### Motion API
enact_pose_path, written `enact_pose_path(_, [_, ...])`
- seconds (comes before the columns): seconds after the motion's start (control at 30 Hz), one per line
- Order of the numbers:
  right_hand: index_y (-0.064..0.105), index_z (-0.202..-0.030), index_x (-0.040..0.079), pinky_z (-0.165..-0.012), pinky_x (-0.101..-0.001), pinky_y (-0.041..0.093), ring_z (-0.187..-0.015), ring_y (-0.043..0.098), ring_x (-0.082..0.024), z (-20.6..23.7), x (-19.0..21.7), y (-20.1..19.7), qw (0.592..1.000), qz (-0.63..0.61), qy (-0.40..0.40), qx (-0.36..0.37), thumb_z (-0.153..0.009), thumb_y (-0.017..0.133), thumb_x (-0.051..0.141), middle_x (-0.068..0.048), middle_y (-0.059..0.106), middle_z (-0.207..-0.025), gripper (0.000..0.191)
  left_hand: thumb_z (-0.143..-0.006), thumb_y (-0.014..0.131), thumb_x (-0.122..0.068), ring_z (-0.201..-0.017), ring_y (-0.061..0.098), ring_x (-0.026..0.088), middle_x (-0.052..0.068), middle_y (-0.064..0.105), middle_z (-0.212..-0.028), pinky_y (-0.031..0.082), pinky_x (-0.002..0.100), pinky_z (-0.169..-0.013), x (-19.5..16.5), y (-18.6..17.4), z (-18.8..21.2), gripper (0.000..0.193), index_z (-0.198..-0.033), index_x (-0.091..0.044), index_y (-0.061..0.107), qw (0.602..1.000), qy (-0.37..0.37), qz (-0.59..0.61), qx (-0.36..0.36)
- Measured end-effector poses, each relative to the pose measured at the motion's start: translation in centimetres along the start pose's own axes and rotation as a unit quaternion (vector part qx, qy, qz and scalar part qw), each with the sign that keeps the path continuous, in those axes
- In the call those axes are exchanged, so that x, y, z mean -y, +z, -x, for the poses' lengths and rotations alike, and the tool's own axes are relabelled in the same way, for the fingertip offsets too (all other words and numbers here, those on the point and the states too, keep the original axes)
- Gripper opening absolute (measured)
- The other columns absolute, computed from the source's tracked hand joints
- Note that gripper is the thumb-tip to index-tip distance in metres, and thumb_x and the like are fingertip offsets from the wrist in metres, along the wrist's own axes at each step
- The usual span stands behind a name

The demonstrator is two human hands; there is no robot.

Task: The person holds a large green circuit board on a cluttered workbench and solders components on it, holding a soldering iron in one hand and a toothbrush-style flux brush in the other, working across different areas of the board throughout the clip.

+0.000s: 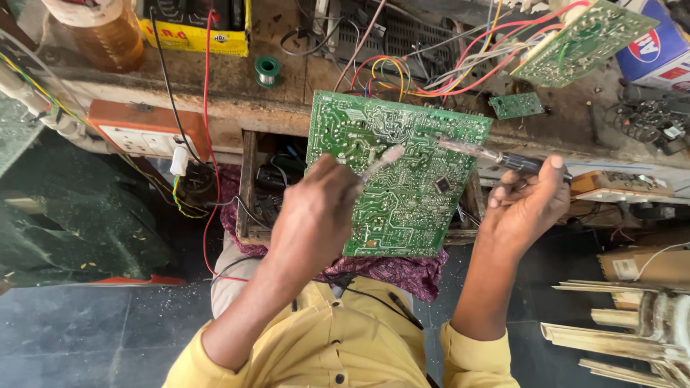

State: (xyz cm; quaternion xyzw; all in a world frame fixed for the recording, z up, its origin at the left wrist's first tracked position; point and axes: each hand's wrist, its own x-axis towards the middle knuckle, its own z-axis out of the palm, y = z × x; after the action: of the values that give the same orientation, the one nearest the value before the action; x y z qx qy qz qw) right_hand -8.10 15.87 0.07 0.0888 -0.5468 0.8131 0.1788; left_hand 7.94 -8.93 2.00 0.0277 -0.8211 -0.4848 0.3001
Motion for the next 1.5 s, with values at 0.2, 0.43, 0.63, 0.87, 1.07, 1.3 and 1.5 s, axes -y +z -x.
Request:
enact_pose_path(0.2, [0.057, -0.097, 0.005, -0.042, -0.0277, 0.039, -0.054, 0.057, -0.015, -0.3, -0.5, 1.0, 1.000, 0.003, -0.004, -0.016, -0.108, 0.069, 0.031, -0.010, 0.065, -0.075, 0.031, -0.093, 0.071, -0.002, -0.072, 0.065, 0.032, 0.014, 0.062, -0.089, 0.050, 0.041, -0.063, 0.7, -1.5, 0.1, 0.008, -0.100, 0.000, 0.067, 0.998, -0.037, 0.003, -0.049])
enact_pose_path(0.43, [0.057, -0.096, 0.007, -0.040, -0.0266, 0.037, -0.050, 0.054, -0.013, 0.7, -0.9, 3.1, 1.000, 0.006, -0.006, 0.016, -0.108, 0.067, 0.030, -0.008, 0.063, -0.072, 0.028, -0.092, 0.072, -0.004, -0.074, 0.068, 0.029, 0.013, 0.063, -0.088, 0.052, 0.038, -0.065, 2.2, -2.5, 0.8, 0.009, -0.099, 0.001, 0.068, 0.996, -0.054, 0.014, -0.065])
enact_pose_path(0.63, [0.057, -0.090, 0.005, -0.040, -0.0267, 0.037, -0.049, 0.053, -0.015, 1.5, -1.2, 4.6, 0.999, 0.018, -0.006, 0.036, -0.109, 0.067, 0.032, -0.009, 0.063, -0.071, 0.034, -0.092, 0.073, -0.004, -0.073, 0.065, 0.029, 0.012, 0.063, -0.088, 0.050, 0.038, -0.061, 3.1, -3.7, 1.6, 0.009, -0.098, 0.001, 0.068, 0.997, -0.049, 0.009, -0.067])
enact_pose_path(0.87, [0.060, -0.090, 0.004, -0.038, -0.0256, 0.036, -0.046, 0.051, -0.014, 2.3, -1.6, 5.7, 0.999, 0.041, 0.004, 0.029, -0.107, 0.066, 0.034, -0.009, 0.062, -0.069, 0.034, -0.092, 0.073, -0.005, -0.069, 0.063, 0.028, 0.012, 0.061, -0.085, 0.049, 0.038, -0.060, 4.4, -4.9, 2.5, 0.009, -0.098, 0.000, 0.068, 0.996, -0.053, 0.026, -0.062])
enact_pose_path(1.07, [0.060, -0.089, 0.004, -0.038, -0.0256, 0.036, -0.046, 0.052, -0.014, 2.1, -1.7, 5.7, 0.998, 0.048, 0.018, 0.036, -0.107, 0.066, 0.035, -0.009, 0.062, -0.069, 0.036, -0.092, 0.073, -0.005, -0.069, 0.064, 0.027, 0.012, 0.061, -0.087, 0.050, 0.037, -0.061, 4.8, -5.2, 2.7, 0.010, -0.097, 0.000, 0.067, 0.996, -0.060, 0.038, -0.057])
enact_pose_path(1.3, [0.060, -0.089, 0.005, -0.039, -0.0250, 0.035, -0.047, 0.052, -0.014, 1.9, -1.8, 5.6, 0.998, 0.052, 0.027, 0.039, -0.106, 0.068, 0.035, -0.009, 0.062, -0.068, 0.035, -0.093, 0.073, -0.006, -0.071, 0.064, 0.028, 0.012, 0.061, -0.088, 0.050, 0.038, -0.062, 4.5, -5.3, 2.4, 0.010, -0.100, 0.000, 0.067, 0.996, -0.047, 0.042, -0.058])
enact_pose_path(1.5, [0.060, -0.088, 0.005, -0.039, -0.0254, 0.036, -0.047, 0.053, -0.014, 1.8, -1.2, 5.8, 0.997, 0.051, 0.036, 0.038, -0.105, 0.069, 0.034, -0.008, 0.062, -0.068, 0.034, -0.095, 0.072, -0.005, -0.071, 0.065, 0.032, 0.014, 0.061, -0.091, 0.051, 0.041, -0.062, 4.0, -3.9, 0.6, 0.010, -0.101, 0.000, 0.065, 0.995, -0.016, 0.058, -0.074])
